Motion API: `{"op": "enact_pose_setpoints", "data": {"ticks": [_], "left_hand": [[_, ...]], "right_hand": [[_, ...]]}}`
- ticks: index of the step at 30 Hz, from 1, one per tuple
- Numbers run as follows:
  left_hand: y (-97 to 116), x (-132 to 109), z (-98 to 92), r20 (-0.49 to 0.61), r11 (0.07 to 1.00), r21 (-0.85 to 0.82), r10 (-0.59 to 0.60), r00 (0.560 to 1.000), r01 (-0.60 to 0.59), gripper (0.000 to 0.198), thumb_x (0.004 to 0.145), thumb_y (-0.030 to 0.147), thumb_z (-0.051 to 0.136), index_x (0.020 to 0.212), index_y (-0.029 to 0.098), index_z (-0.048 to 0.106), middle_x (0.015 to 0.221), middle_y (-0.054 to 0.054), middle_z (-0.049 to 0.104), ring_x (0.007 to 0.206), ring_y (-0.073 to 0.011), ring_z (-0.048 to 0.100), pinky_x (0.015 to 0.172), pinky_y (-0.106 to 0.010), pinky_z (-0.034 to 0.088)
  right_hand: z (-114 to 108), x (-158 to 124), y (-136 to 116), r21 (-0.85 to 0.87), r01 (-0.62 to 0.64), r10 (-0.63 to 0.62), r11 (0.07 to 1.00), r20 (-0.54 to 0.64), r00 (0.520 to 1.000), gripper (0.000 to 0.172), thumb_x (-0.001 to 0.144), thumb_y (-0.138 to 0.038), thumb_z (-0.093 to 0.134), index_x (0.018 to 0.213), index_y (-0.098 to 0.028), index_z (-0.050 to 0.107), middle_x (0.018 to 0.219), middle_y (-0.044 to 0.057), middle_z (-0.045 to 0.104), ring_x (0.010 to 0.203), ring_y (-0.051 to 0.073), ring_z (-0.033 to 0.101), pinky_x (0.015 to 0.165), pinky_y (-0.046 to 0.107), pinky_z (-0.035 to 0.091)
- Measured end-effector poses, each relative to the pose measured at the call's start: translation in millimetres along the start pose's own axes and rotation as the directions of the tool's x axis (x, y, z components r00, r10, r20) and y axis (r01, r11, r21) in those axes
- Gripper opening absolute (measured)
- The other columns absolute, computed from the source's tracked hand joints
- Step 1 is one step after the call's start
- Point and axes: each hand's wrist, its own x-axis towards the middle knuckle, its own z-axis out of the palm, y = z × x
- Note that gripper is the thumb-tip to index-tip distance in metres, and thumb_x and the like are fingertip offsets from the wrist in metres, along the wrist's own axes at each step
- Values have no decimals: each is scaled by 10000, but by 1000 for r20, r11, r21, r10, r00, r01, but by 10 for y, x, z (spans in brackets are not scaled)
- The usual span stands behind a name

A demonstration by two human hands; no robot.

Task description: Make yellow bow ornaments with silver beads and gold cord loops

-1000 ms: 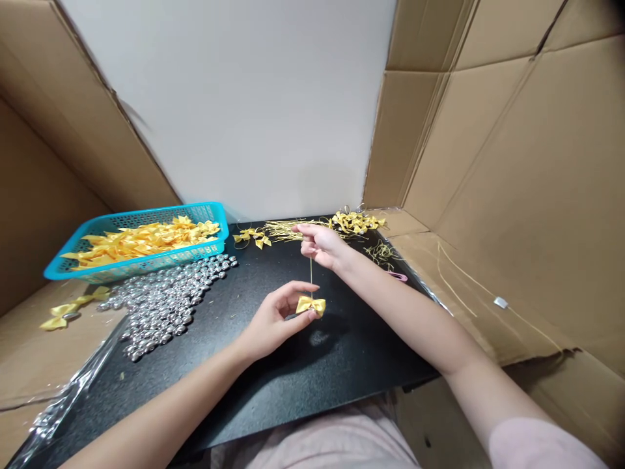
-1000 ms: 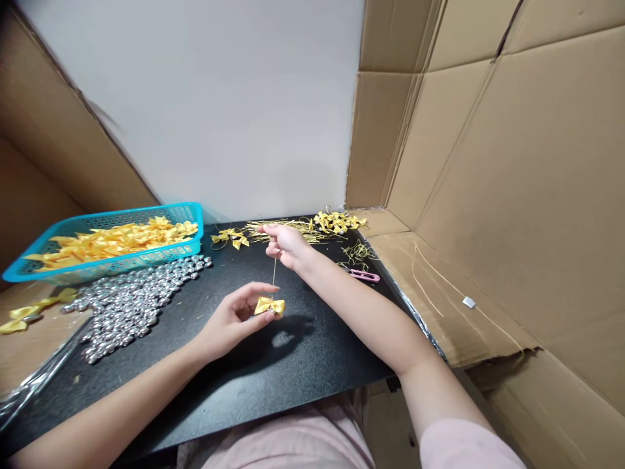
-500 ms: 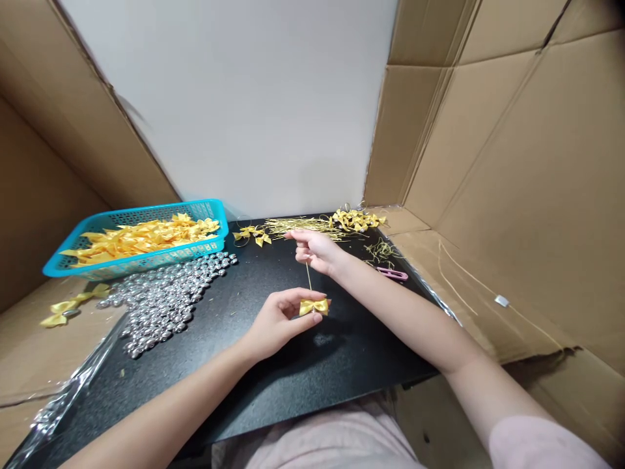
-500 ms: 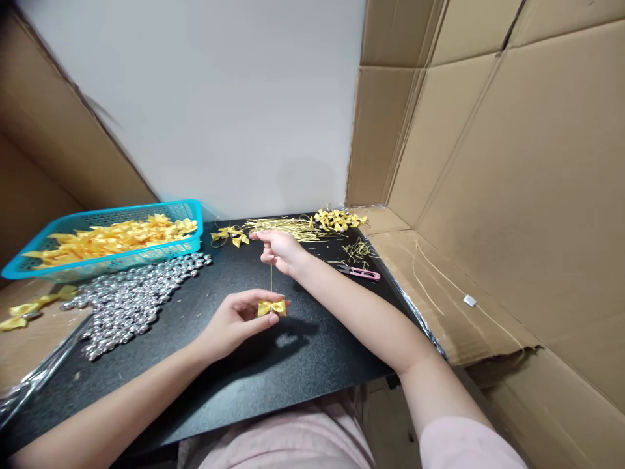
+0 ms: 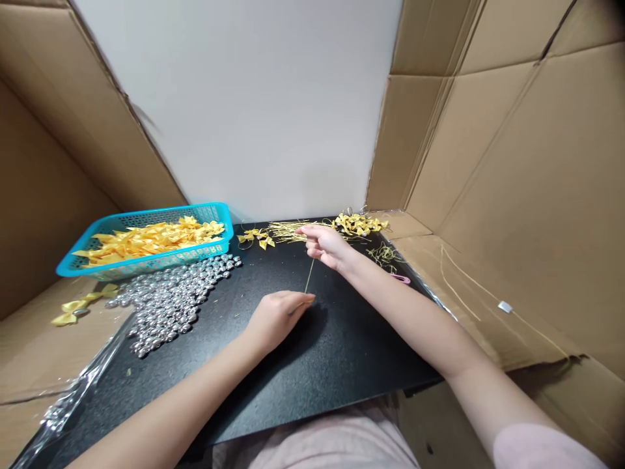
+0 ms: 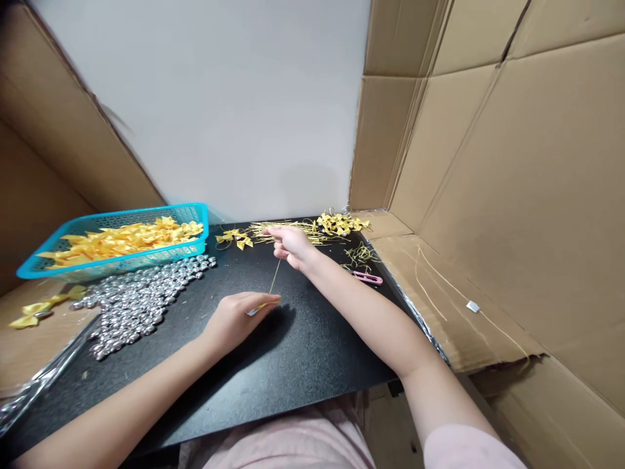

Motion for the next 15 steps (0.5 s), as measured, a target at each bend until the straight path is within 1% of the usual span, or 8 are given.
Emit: {"op": "enact_pose_setpoints", "data": {"ticks": [2,3,5,6,8,10,12,15], "left_hand": [[0,4,-32,43,956,289,39,998,-50,269,844,54,547,1041,162,694,996,-86,764,846,-211,712,751,-302,566],[22,9,-50,87,913,405,22,996,-56,335,821,4,535,1091,149,668,1044,-102,749,854,-215,705,737,-300,566],[107,25,-81,181,813,580,-68,981,-51,449,780,-65,510,1177,120,610,1069,-127,732,806,-214,692,680,-291,557],[163,35,-94,221,764,643,-124,967,-49,470,775,-79,495,1201,99,584,1014,-133,739,762,-218,682,651,-295,546],[277,53,-115,295,696,714,-201,934,-75,400,781,-85,475,1131,62,600,821,-128,732,721,-243,659,628,-312,519],[366,60,-130,339,682,723,-215,916,-107,279,784,-81,477,954,64,643,669,-112,682,694,-264,639,606,-323,488],[420,55,-136,370,689,711,-200,907,-138,233,774,-84,494,810,87,648,637,-108,656,674,-265,626,586,-323,461],[453,27,-117,447,707,673,-151,881,-220,207,773,-68,533,751,101,651,677,-110,665,691,-257,625,584,-319,439]], "right_hand": [[-77,62,17,-4,-7,7,1000,5,1000,208,918,-113,502,726,-123,583,431,-123,252,339,21,184,346,129,211],[-121,100,39,-9,-12,12,1000,-2,1000,229,935,-128,474,732,-129,581,428,-124,239,340,25,201,363,126,258],[-211,181,108,-36,-31,29,999,-33,999,261,965,-150,418,762,-135,581,431,-119,256,349,30,272,443,132,384],[-251,220,152,-60,-46,42,997,-53,998,259,972,-156,405,787,-134,585,443,-111,297,368,33,331,503,149,443],[-318,288,245,-131,-85,74,988,-87,993,197,968,-201,449,871,-126,603,538,-70,464,469,53,485,596,206,509],[-363,336,325,-221,-127,105,967,-110,988,181,946,-273,521,1002,-123,605,791,5,621,664,104,608,662,275,543],[-389,364,385,-322,-161,125,933,-127,984,264,926,-317,559,1118,-136,582,1043,63,632,853,164,638,733,342,555],[-400,384,443,-483,-185,126,856,-152,980,306,922,-316,565,1178,-148,562,1150,84,605,953,196,628,796,387,550]]}}
